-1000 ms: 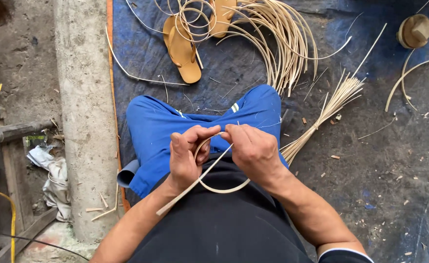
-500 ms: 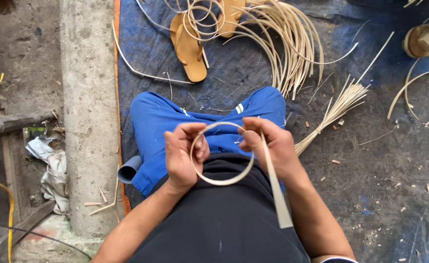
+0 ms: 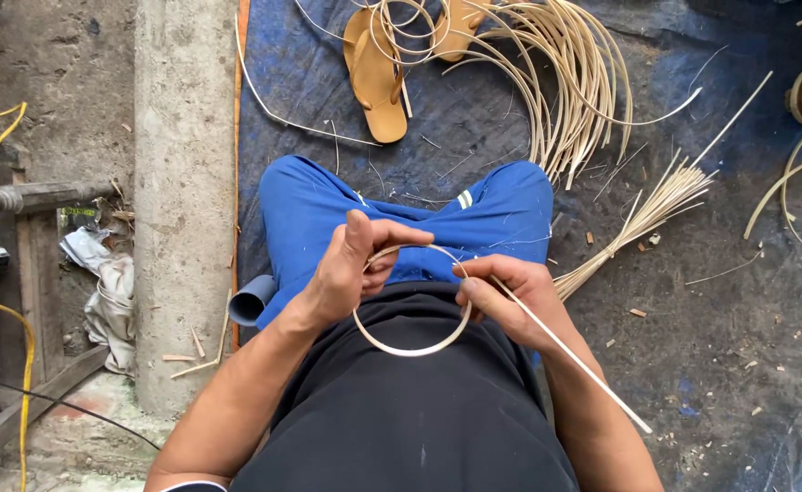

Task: The person sits on the ground and bends thin bamboo strips into circular hoops, joining and pressing the ends together and shaping each hoop by hand. Finished hoops are set aside with a pile of completed rings while new strips are picked up and worked one at a time.

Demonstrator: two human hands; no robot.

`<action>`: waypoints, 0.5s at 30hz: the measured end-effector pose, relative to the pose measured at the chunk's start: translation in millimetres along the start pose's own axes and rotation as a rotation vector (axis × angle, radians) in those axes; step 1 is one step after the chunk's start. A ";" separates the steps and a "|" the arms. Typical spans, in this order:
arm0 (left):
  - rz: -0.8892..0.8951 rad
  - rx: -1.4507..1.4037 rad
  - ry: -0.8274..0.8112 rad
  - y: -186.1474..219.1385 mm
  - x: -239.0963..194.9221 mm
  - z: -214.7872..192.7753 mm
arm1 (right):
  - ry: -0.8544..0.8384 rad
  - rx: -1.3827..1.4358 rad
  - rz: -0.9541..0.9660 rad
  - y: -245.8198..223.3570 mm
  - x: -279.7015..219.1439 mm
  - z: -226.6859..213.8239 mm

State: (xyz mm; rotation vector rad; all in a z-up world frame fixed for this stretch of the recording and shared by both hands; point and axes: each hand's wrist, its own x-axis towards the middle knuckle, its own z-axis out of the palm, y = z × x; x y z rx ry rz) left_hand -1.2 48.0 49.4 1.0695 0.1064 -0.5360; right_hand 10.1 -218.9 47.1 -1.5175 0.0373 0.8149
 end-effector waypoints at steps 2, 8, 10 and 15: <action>0.036 0.143 0.030 2.0 -1.4 1.4 | -0.014 -0.034 0.023 1.0 -2.4 -1.0; 0.000 0.211 0.059 -5.0 -6.5 -3.3 | -0.029 -0.007 0.115 1.4 -3.1 -0.1; 0.017 0.260 0.090 -6.6 -4.3 -6.4 | -0.032 -0.015 0.117 -0.8 6.5 -0.1; 0.176 0.523 0.256 -11.4 -2.4 -25.6 | -0.018 -0.036 0.056 -6.6 59.0 -8.1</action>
